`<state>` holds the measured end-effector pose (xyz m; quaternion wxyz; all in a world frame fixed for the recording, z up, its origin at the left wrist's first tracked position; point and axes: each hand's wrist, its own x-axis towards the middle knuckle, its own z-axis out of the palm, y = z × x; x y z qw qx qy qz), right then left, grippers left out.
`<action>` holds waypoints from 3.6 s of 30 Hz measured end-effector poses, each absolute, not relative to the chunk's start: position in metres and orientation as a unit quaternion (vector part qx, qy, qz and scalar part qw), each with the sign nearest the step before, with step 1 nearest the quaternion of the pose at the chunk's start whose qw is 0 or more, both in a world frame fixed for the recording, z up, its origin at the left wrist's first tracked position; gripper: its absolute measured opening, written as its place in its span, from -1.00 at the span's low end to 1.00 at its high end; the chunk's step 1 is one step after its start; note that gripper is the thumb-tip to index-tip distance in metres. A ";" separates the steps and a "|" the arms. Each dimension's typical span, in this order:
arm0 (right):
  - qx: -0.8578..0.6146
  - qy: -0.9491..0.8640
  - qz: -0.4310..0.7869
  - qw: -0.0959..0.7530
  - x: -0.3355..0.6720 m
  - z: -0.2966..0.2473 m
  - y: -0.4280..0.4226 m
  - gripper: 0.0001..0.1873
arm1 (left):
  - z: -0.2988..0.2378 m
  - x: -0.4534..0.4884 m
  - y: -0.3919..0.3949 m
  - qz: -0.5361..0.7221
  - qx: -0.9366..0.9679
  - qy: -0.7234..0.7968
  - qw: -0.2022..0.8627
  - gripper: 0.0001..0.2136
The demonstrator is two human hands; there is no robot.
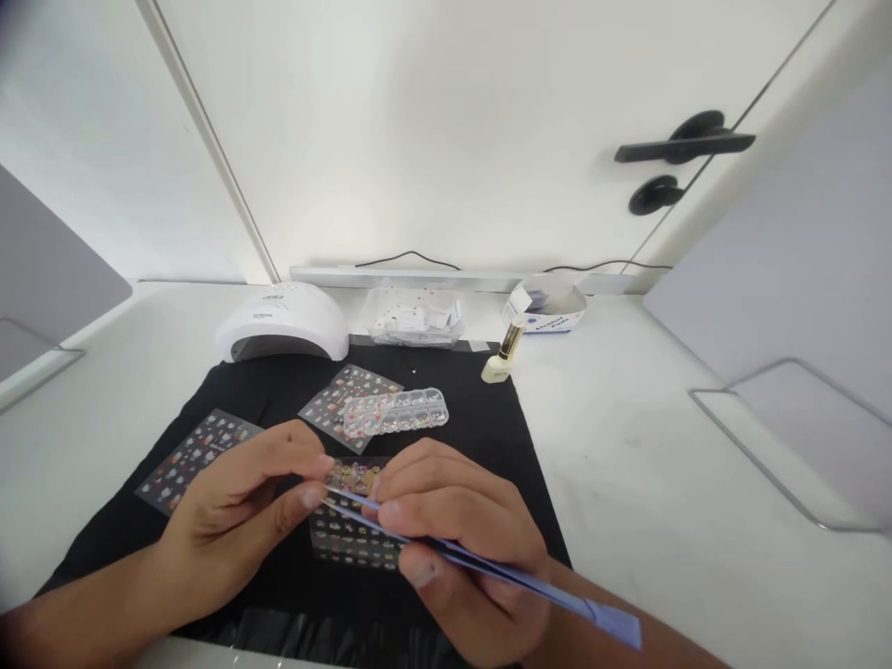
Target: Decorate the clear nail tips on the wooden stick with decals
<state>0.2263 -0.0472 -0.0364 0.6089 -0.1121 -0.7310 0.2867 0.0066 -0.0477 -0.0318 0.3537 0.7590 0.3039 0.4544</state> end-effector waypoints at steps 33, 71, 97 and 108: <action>-0.171 -0.704 0.347 0.596 0.238 -0.041 -0.061 -0.71 | -0.018 0.007 -0.048 0.361 0.772 0.334 0.403 -0.91; -0.197 -0.689 0.420 0.557 0.239 -0.040 -0.055 -0.73 | -0.015 0.003 -0.048 0.297 0.762 0.318 0.480 -0.90; -0.189 -0.672 0.438 0.567 0.236 -0.043 -0.055 -0.75 | -0.011 0.003 -0.048 0.287 0.794 0.314 0.434 -0.89; -0.175 -0.662 0.459 0.566 0.236 -0.041 -0.054 -0.75 | -0.011 0.004 -0.048 0.274 0.792 0.307 0.451 -0.90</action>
